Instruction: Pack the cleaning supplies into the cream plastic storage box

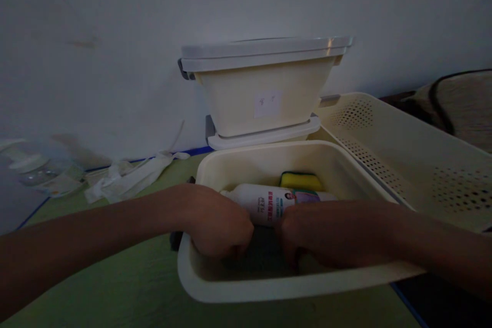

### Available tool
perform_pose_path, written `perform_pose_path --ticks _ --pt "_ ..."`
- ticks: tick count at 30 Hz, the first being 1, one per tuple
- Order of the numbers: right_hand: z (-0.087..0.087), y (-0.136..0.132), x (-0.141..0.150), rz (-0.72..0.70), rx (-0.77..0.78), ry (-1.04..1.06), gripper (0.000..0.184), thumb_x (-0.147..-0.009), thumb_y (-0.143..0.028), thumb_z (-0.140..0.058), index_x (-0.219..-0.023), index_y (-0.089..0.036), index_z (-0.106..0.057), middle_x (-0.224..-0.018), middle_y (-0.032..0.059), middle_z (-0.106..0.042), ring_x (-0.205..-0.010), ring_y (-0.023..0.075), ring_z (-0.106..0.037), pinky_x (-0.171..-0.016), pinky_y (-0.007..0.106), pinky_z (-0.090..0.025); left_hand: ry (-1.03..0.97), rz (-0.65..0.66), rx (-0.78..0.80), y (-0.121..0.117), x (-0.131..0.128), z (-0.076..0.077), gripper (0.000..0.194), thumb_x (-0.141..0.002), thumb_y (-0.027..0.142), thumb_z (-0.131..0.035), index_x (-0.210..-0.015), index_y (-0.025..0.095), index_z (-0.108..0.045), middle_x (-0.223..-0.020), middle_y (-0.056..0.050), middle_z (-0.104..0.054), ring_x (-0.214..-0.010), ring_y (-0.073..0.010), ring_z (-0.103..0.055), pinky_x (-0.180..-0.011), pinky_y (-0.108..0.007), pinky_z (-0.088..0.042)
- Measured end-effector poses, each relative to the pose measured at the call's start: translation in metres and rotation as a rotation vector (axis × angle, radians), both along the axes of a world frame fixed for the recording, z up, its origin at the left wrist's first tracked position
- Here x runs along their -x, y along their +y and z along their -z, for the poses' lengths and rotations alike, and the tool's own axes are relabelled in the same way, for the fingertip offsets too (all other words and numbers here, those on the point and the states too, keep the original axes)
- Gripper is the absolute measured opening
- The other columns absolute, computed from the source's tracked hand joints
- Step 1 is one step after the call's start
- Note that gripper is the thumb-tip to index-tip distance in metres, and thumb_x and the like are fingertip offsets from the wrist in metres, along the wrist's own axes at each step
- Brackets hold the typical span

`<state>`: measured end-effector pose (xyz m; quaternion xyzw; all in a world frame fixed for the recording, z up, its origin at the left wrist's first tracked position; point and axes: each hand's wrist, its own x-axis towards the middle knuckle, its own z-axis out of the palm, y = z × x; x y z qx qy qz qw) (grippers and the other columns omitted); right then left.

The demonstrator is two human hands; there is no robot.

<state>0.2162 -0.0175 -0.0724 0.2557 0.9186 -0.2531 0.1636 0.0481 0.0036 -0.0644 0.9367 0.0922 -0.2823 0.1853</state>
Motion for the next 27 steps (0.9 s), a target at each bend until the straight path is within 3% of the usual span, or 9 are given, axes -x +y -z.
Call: perform_pose_path --ticks 3,5,7,14,18,22,27 --pt "-0.004 0.001 0.004 -0.017 0.122 -0.163 0.031 -0.071 0.003 -0.055 -0.091 -0.014 -0.073 -0.083 0.006 -0.074 -0.065 0.0143 -0.065 -0.047 0.02 -0.037 -0.019 -0.065 0.032 -0.001 -0.002 -0.001 0.049 -0.064 -0.008 -0.062 -0.031 0.014 -0.033 -0.036 0.004 -0.048 -0.034 -0.0066 -0.026 -0.04 -0.022 -0.023" --pt "-0.007 0.001 0.008 -0.038 0.119 -0.208 0.033 -0.071 0.005 -0.055 -0.093 -0.013 -0.073 -0.084 0.0071 -0.073 -0.066 0.0146 -0.065 -0.047 0.02 -0.037 0.001 -0.111 0.034 0.0 -0.003 -0.001 0.053 -0.065 -0.007 -0.061 -0.03 0.016 -0.027 -0.029 0.007 -0.03 -0.032 -0.0073 -0.022 -0.037 -0.023 -0.018" --pt "-0.008 0.002 0.01 -0.086 0.103 -0.212 0.033 -0.07 0.006 -0.057 -0.093 -0.013 -0.072 -0.085 0.0082 -0.073 -0.069 0.015 -0.066 -0.049 0.02 -0.037 0.055 -0.121 0.045 0.0 -0.004 -0.002 0.055 -0.068 -0.005 -0.061 -0.031 0.016 -0.026 -0.029 0.008 -0.022 -0.032 -0.008 -0.024 -0.036 -0.022 -0.019" --pt "-0.004 0.0 0.001 -0.001 0.051 -0.079 0.023 -0.073 -0.002 -0.06 -0.083 -0.017 -0.074 -0.077 0.0044 -0.073 -0.065 0.0141 -0.065 -0.055 0.02 -0.041 0.163 -0.087 0.016 0.001 -0.008 -0.004 0.028 -0.078 0.009 -0.061 -0.05 0.014 -0.063 -0.044 0.001 -0.055 -0.041 -0.0102 -0.042 -0.042 -0.022 -0.031" --pt "-0.003 0.004 0.002 0.054 -0.098 0.076 0.022 -0.075 -0.003 -0.052 -0.076 -0.015 -0.07 -0.078 0.0039 -0.071 -0.071 0.0145 -0.063 -0.06 0.022 -0.041 0.098 -0.084 0.055 0.001 -0.005 -0.001 0.019 -0.079 0.008 -0.06 -0.063 0.012 -0.07 -0.051 0.0 -0.061 -0.045 -0.0094 -0.045 -0.045 -0.02 -0.032" --pt "-0.004 0.004 0.003 0.181 -0.389 0.101 0.019 -0.077 -0.007 -0.048 -0.08 -0.016 -0.065 -0.08 0.0056 -0.068 -0.076 0.0193 -0.062 -0.062 0.028 -0.041 -0.045 -0.123 0.031 0.002 0.0 0.002 0.019 -0.081 0.009 -0.058 -0.066 0.012 -0.069 -0.054 0.0 -0.062 -0.046 -0.0083 -0.044 -0.047 -0.019 -0.034" --pt "0.002 0.005 -0.002 0.211 -0.526 0.07 0.013 -0.078 -0.01 -0.05 -0.079 -0.015 -0.062 -0.076 0.0051 -0.066 -0.069 0.0178 -0.061 -0.056 0.026 -0.037 -0.439 -0.279 -0.085 -0.007 0.017 -0.007 0.02 -0.084 0.01 -0.052 -0.072 0.012 -0.067 -0.068 -0.003 -0.066 -0.059 -0.0107 -0.055 -0.058 -0.02 -0.041"
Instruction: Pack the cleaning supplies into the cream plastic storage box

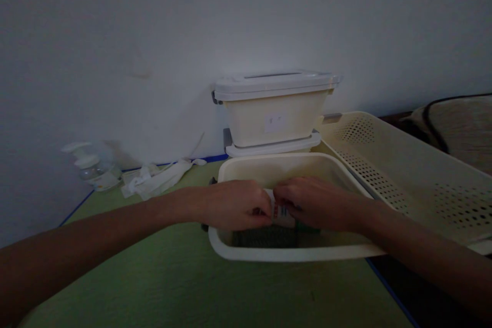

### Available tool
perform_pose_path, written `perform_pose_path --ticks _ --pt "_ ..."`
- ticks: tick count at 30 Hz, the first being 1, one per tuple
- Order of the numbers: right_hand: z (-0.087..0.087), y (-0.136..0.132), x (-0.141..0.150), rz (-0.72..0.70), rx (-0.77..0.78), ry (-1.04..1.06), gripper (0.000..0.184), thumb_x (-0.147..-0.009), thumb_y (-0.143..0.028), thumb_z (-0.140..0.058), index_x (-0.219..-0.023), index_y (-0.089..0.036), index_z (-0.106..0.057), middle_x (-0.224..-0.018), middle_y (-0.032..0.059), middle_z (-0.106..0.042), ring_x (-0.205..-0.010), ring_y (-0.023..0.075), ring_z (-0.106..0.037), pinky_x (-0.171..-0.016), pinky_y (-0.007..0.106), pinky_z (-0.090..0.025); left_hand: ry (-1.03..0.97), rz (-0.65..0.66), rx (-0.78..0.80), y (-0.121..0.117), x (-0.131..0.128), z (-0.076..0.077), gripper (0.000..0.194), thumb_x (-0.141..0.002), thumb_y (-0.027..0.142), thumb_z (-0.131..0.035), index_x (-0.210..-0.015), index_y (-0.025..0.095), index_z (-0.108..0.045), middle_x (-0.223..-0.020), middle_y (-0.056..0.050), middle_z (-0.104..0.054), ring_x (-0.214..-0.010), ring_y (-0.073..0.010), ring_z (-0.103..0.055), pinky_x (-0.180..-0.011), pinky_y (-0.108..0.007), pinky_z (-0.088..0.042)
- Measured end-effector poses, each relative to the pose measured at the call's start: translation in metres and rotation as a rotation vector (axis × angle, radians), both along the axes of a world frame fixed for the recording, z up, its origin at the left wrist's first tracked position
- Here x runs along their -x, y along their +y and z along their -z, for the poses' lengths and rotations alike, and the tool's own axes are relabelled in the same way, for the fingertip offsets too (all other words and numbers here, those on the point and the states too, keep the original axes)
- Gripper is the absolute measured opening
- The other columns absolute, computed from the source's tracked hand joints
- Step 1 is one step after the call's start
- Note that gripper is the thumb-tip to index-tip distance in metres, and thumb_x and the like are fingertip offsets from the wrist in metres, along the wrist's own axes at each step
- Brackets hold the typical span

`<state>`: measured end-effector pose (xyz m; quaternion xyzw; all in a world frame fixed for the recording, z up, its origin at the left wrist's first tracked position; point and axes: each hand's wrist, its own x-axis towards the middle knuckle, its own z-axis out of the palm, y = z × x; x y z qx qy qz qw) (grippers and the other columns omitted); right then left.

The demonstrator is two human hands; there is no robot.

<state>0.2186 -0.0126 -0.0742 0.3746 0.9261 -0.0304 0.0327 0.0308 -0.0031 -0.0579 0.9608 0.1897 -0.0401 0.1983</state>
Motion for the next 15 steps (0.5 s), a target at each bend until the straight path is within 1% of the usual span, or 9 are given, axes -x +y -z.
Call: perform_pose_path --ticks 2,4,6,8,11,13,15 --pt "0.003 0.001 -0.001 -0.006 -0.022 0.003 0.011 -0.079 -0.01 -0.052 -0.079 -0.016 -0.061 -0.076 0.0039 -0.066 -0.068 0.0165 -0.06 -0.056 0.025 -0.035 -0.181 -0.114 -0.071 -0.008 0.017 -0.007 0.022 -0.087 0.013 -0.047 -0.076 0.012 -0.066 -0.079 -0.005 -0.068 -0.071 -0.0129 -0.06 -0.068 -0.021 -0.043" --pt "0.005 0.003 -0.002 -0.016 -0.043 0.007 0.011 -0.08 -0.011 -0.052 -0.078 -0.016 -0.061 -0.077 0.0035 -0.065 -0.069 0.0161 -0.06 -0.057 0.026 -0.035 -0.34 -0.272 -0.142 -0.018 0.04 -0.01 0.024 -0.089 0.02 -0.045 -0.078 0.015 -0.067 -0.084 -0.005 -0.068 -0.075 -0.0139 -0.061 -0.071 -0.022 -0.044" --pt "0.005 0.004 -0.002 -0.028 -0.069 0.013 0.011 -0.081 -0.011 -0.052 -0.079 -0.016 -0.061 -0.079 0.0039 -0.065 -0.07 0.0163 -0.059 -0.058 0.026 -0.035 -0.463 -0.497 -0.179 -0.028 0.068 -0.004 0.022 -0.087 0.024 -0.048 -0.079 0.019 -0.067 -0.083 -0.003 -0.069 -0.076 -0.0144 -0.062 -0.072 -0.023 -0.045" --pt "0.006 0.004 -0.003 -0.039 -0.093 0.02 0.013 -0.082 -0.011 -0.05 -0.08 -0.017 -0.061 -0.081 0.0049 -0.065 -0.068 0.0161 -0.058 -0.057 0.027 -0.034 -0.553 -0.708 -0.145 -0.036 0.096 0.013 0.021 -0.084 0.029 -0.05 -0.074 0.021 -0.067 -0.077 -0.001 -0.069 -0.073 -0.0152 -0.062 -0.069 -0.023 -0.046" --pt "0.006 0.005 -0.004 -0.059 -0.121 0.018 0.015 -0.083 -0.01 -0.049 -0.082 -0.017 -0.062 -0.084 0.0062 -0.065 -0.066 0.0166 -0.059 -0.055 0.028 -0.034 -0.662 -0.953 -0.014 -0.042 0.13 0.055 0.024 -0.078 0.034 -0.052 -0.064 0.02 -0.067 -0.068 -0.001 -0.067 -0.067 -0.0165 -0.062 -0.065 -0.025 -0.047" --pt "0.008 0.005 -0.004 -0.063 -0.131 0.0 0.016 -0.083 -0.009 -0.049 -0.083 -0.018 -0.063 -0.084 0.0062 -0.065 -0.067 0.0177 -0.061 -0.056 0.028 -0.036 -0.703 -1.097 0.092 -0.042 0.144 0.084 0.025 -0.074 0.037 -0.052 -0.063 0.02 -0.067 -0.063 -0.002 -0.066 -0.063 -0.0174 -0.062 -0.064 -0.027 -0.048" --pt "0.009 0.005 -0.003 -0.063 -0.14 -0.014 0.016 -0.082 -0.008 -0.051 -0.084 -0.018 -0.063 -0.085 0.006 -0.066 -0.068 0.0183 -0.062 -0.057 0.028 -0.038 -0.726 -1.233 0.156 -0.04 0.152 0.107 0.026 -0.069 0.04 -0.054 -0.06 0.019 -0.066 -0.06 -0.002 -0.066 -0.062 -0.0185 -0.061 -0.063 -0.028 -0.047"
